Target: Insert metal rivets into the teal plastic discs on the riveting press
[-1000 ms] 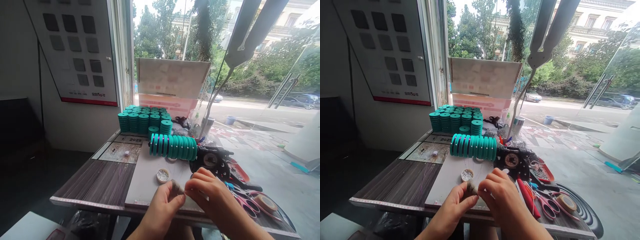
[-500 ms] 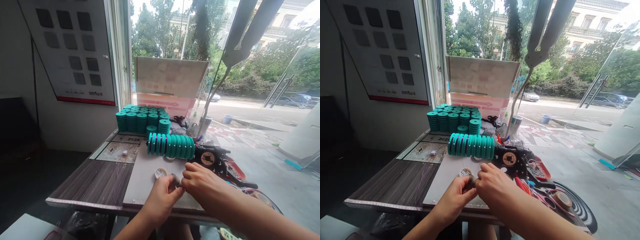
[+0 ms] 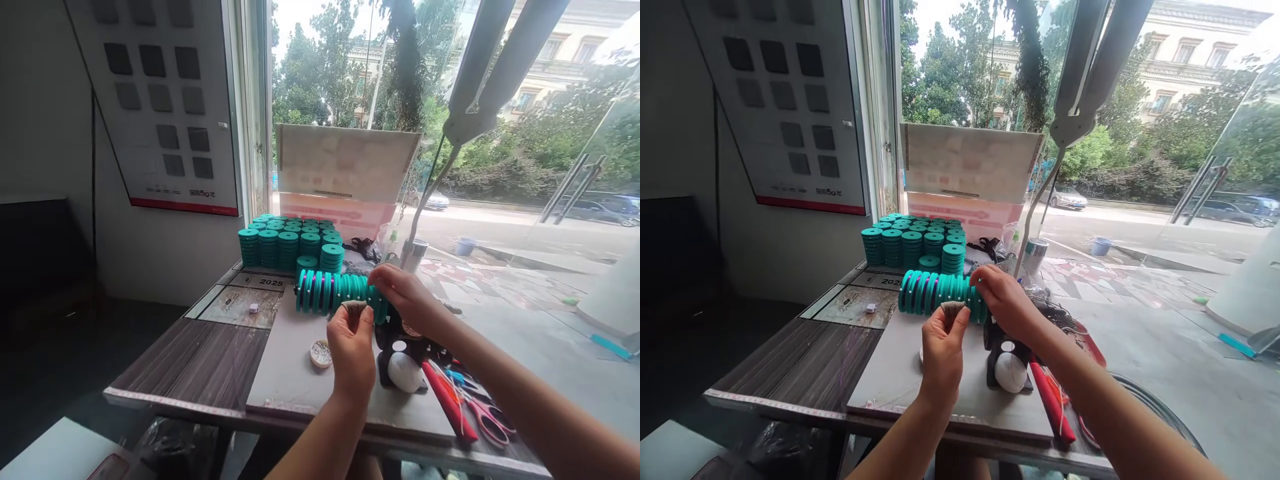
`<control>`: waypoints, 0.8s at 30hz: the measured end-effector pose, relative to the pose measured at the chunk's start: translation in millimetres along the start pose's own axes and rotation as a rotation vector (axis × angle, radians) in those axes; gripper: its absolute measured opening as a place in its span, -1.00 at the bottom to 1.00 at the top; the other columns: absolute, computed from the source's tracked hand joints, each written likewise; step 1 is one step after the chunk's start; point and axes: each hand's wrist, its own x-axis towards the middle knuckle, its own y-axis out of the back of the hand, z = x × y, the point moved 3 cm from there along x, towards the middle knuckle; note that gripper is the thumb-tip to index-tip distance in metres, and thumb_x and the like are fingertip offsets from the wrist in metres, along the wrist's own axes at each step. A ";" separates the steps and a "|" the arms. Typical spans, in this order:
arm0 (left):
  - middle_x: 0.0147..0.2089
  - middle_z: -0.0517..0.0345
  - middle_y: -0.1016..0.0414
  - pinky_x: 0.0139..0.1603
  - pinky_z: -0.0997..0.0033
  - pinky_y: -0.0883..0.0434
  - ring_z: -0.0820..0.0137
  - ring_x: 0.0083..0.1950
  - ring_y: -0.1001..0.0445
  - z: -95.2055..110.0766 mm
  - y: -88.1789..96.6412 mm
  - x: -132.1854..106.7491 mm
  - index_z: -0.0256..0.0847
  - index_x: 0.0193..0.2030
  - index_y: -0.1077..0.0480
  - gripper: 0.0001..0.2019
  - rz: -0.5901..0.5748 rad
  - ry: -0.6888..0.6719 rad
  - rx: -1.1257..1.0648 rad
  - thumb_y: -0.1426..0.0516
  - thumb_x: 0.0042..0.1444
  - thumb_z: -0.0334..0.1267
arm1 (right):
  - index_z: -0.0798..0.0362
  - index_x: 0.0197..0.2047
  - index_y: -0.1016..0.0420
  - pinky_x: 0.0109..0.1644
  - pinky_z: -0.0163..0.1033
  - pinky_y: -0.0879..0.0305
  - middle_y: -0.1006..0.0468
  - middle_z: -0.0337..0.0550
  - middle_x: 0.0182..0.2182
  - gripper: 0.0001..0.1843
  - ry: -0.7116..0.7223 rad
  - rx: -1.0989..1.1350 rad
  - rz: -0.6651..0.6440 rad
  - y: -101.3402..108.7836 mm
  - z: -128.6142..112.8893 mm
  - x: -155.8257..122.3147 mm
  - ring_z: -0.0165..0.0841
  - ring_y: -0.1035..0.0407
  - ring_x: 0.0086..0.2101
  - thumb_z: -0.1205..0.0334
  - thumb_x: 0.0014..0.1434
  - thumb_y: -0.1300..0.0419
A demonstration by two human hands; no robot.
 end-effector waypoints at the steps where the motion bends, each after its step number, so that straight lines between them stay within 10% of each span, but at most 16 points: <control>1: -0.48 0.21 -0.33 -0.34 0.52 -0.25 0.51 -0.43 -0.26 -1.4 -0.9 -0.3 -0.30 -0.41 -0.33 -0.84 0.017 -0.013 0.017 -0.11 0.01 -0.22 | 0.06 -0.38 -0.27 -0.28 -0.29 -0.17 -0.35 -0.19 -0.41 -0.82 0.002 0.003 0.009 -2.8 0.2 -1.7 -0.38 -0.25 -0.38 0.24 0.18 0.08; 11: -0.53 0.22 -0.34 -0.38 0.49 -0.26 0.46 -0.47 -0.28 -2.7 -6.2 -5.7 -0.27 -0.45 -0.32 -0.86 0.235 -0.128 0.182 -0.09 -0.01 -0.23 | 0.04 -0.36 -0.23 -0.24 -0.25 -0.14 -0.31 -0.18 -0.38 -0.84 0.030 0.035 0.014 -3.4 -4.4 -8.8 -0.35 -0.23 -0.34 0.23 0.19 0.10; 24: -0.55 0.21 -0.34 -0.45 0.48 -0.23 0.44 -0.52 -0.27 -7.6 -4.2 -6.2 -0.24 -0.47 -0.27 -0.91 0.219 -0.229 0.309 -0.07 -0.02 -0.29 | 0.06 -0.32 -0.27 -0.29 -0.30 -0.12 -0.26 -0.24 -0.38 -0.90 0.038 0.039 -0.127 2.4 -2.0 -8.7 -0.41 -0.18 -0.39 0.26 0.09 -0.14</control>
